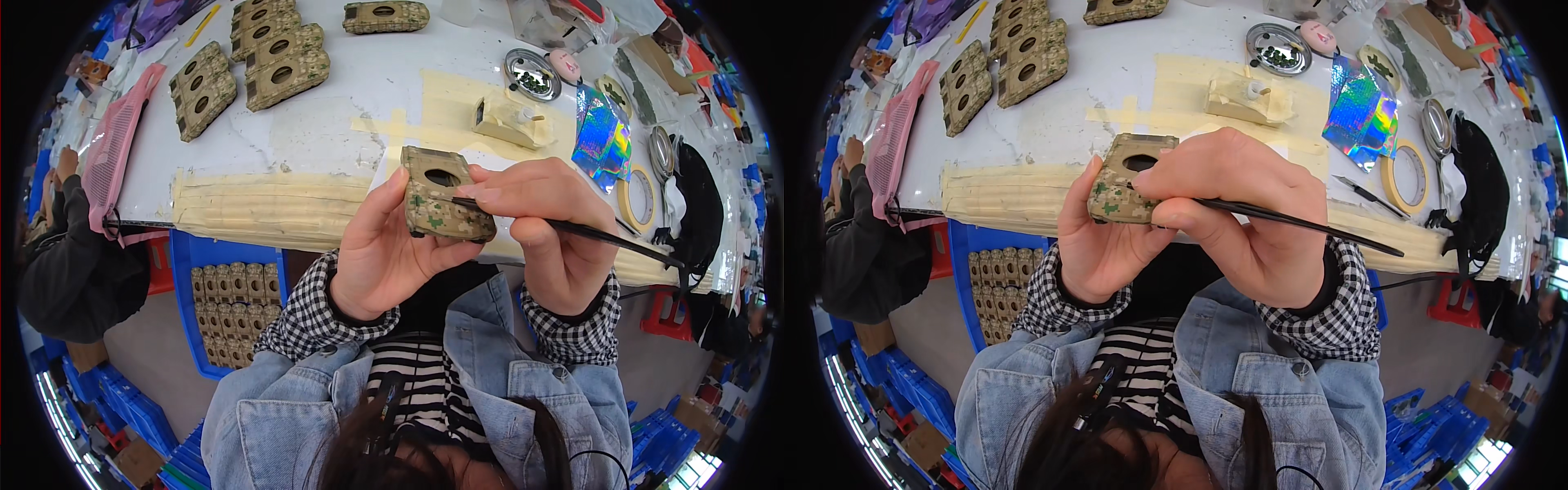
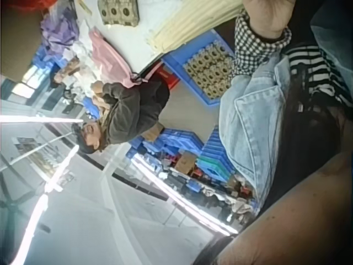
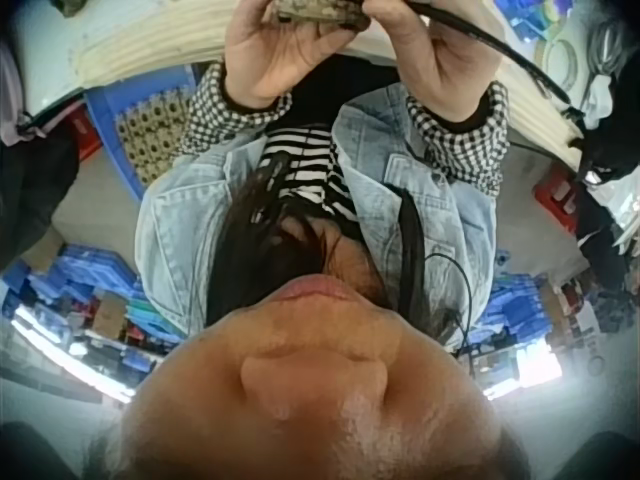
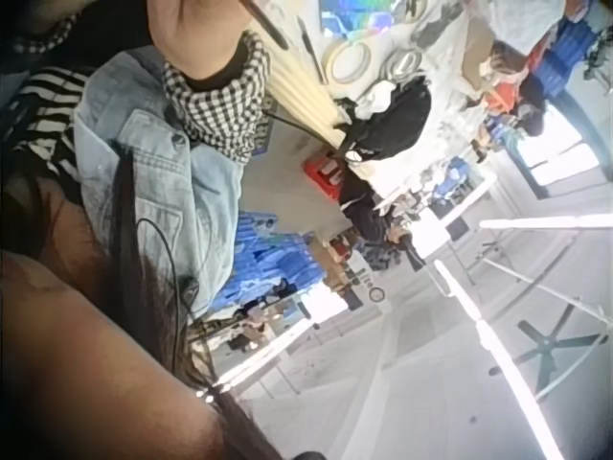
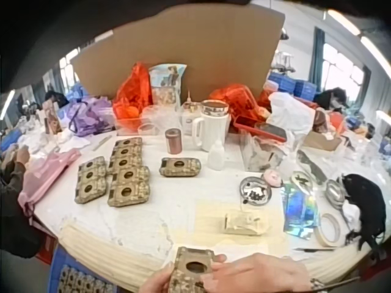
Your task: Apply fine markings or coloring to toy tank turret components using a detailing pen.
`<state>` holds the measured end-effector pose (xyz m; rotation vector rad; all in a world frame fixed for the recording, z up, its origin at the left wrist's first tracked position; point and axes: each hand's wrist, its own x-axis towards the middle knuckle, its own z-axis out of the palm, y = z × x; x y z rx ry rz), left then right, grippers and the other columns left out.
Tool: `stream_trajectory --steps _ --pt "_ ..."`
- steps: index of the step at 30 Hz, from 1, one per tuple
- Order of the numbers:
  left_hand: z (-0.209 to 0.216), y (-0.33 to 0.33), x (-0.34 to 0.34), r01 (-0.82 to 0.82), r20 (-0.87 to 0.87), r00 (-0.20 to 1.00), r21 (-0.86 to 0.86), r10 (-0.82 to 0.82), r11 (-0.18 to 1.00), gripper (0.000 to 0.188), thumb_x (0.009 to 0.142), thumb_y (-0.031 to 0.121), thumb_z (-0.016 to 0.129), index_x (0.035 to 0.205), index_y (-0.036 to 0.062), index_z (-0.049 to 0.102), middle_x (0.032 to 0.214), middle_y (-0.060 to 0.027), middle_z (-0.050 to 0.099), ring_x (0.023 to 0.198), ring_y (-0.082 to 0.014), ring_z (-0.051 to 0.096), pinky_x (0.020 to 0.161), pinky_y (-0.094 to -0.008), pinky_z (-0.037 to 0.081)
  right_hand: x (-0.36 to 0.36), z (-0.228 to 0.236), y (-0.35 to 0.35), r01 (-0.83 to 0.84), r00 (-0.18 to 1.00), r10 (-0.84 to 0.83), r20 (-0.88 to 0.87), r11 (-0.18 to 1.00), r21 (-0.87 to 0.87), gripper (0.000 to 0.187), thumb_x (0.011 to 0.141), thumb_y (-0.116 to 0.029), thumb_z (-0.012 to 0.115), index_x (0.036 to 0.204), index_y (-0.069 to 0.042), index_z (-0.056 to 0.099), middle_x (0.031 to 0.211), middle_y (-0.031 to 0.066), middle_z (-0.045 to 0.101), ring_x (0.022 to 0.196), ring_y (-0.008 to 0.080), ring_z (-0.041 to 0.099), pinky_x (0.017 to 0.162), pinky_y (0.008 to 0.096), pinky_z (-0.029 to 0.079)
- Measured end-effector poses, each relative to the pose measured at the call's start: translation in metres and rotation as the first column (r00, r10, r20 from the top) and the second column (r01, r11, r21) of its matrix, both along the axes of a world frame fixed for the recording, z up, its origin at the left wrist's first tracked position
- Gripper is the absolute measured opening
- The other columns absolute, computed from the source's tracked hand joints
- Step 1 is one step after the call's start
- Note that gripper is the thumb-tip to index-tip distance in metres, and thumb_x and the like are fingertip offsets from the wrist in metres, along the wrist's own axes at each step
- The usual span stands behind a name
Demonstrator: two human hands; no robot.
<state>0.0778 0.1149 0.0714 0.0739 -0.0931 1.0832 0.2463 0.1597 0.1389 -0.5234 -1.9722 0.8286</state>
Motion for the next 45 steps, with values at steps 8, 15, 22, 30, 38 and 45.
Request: stream_trajectory --steps 8,15,22,30,38,45 --pt "0.000 0.000 0.001 0.004 0.039 0.999 -0.046 -0.002 0.999 0.054 0.097 0.041 0.032 0.133 0.0010 0.033 0.130 -0.0187 0.044 0.115 -0.0299 0.052 0.094 -0.0427 0.050 -0.002 0.000 -0.001 0.015 1.000 -0.015 -0.003 1.000 -0.016 0.018 0.075 -0.007 0.071 0.090 0.002 0.066 0.086 0.0104 0.067 0.078 0.0260 0.062 0.073 0.0324 0.050" --pt "0.002 0.000 0.001 -0.007 0.014 1.000 -0.021 0.008 1.000 0.051 0.099 0.036 0.028 0.135 -0.0002 0.033 0.133 -0.0159 0.044 0.115 -0.0288 0.053 0.093 -0.0426 0.051 -0.002 -0.001 -0.001 0.019 1.000 -0.019 -0.001 1.000 -0.007 0.019 0.075 -0.009 0.071 0.091 0.002 0.066 0.087 0.0107 0.067 0.079 0.0263 0.063 0.075 0.0341 0.050" --pt "0.003 0.000 0.001 -0.002 0.031 1.000 -0.031 0.003 1.000 0.051 0.099 0.036 0.028 0.135 0.0000 0.033 0.132 -0.0163 0.044 0.115 -0.0296 0.053 0.093 -0.0431 0.050 -0.002 -0.001 -0.001 0.013 1.000 -0.013 -0.001 1.000 0.000 0.021 0.075 -0.010 0.072 0.092 0.002 0.066 0.088 0.0107 0.067 0.079 0.0261 0.062 0.076 0.0341 0.050" --pt "-0.002 0.000 -0.002 0.017 0.024 1.000 -0.071 -0.016 0.997 0.055 0.098 0.038 0.030 0.136 -0.0019 0.029 0.130 -0.0223 0.044 0.113 -0.0351 0.053 0.094 -0.0440 0.050 0.006 -0.007 0.000 0.024 0.985 -0.029 -0.172 0.999 -0.033 0.027 0.087 -0.017 0.061 0.103 0.004 0.061 0.094 0.0144 0.065 0.084 0.0225 0.062 0.079 0.0323 0.047" --pt "-0.004 0.005 -0.001 0.041 0.119 0.992 -0.034 -0.036 0.999 0.072 0.097 0.041 0.033 0.140 -0.0076 0.002 0.131 -0.0313 0.036 0.111 -0.0392 0.053 0.095 -0.0408 0.050 0.030 -0.012 0.020 0.560 0.817 -0.576 -0.006 0.792 0.243 0.011 0.087 -0.006 0.058 0.096 -0.002 0.062 0.083 0.0085 0.062 0.075 0.0198 0.055 0.072 0.0295 0.042" --pt "-0.003 0.006 0.000 0.060 0.190 0.981 -0.050 -0.050 0.997 0.069 0.098 0.039 0.031 0.143 0.0000 -0.003 0.139 -0.0346 0.022 0.116 -0.0412 0.049 0.098 -0.0413 0.047 0.041 -0.021 0.043 0.562 0.678 -0.700 0.227 0.692 0.453 0.017 0.073 -0.005 0.072 0.089 -0.004 0.066 0.071 0.0060 0.059 0.071 0.0221 0.054 0.064 0.0319 0.042"
